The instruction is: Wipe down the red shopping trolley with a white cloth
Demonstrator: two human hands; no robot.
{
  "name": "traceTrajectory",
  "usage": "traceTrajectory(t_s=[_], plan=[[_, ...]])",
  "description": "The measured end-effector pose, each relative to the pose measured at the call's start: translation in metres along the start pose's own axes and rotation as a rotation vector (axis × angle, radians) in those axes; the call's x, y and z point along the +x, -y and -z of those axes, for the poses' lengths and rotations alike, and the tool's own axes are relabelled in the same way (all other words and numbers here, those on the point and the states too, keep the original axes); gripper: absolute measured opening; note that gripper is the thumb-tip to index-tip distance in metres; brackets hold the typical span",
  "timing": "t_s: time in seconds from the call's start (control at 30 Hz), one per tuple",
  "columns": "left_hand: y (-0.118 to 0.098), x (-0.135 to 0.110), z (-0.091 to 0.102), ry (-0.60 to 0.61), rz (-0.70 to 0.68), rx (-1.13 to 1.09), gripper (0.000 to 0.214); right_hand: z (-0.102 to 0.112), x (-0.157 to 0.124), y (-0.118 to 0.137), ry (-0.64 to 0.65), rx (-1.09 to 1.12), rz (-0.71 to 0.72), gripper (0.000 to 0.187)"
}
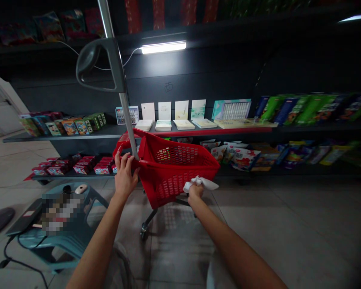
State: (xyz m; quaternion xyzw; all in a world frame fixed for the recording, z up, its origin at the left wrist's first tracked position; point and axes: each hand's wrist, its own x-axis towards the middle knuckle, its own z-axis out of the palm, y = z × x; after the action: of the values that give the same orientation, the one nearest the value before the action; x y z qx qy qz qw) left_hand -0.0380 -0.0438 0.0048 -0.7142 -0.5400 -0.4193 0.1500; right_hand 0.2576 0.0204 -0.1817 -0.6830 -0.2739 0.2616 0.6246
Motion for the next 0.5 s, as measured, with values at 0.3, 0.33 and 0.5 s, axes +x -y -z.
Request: traceTrajectory(t_s=[0.3,0.33,0.5], plan=[[-0.015,-0.002,-0.005,-0.004,-0.008,-0.01,0.045,-0.053,-0.132,-0.004,0.381,0.351,-0.212,0.037],[-0.017,-0.002,-0.006,-0.009,-0.015,-0.006,0.045,-0.057,-0.138,-0.004,0.418,0.381,-0.222,0.038],[-0.02,-0.001,-0.01,-0.016,-0.016,-0.02,0.045,-0.064,-0.144,0.009,0.515,0.479,-0.207,0.035]])
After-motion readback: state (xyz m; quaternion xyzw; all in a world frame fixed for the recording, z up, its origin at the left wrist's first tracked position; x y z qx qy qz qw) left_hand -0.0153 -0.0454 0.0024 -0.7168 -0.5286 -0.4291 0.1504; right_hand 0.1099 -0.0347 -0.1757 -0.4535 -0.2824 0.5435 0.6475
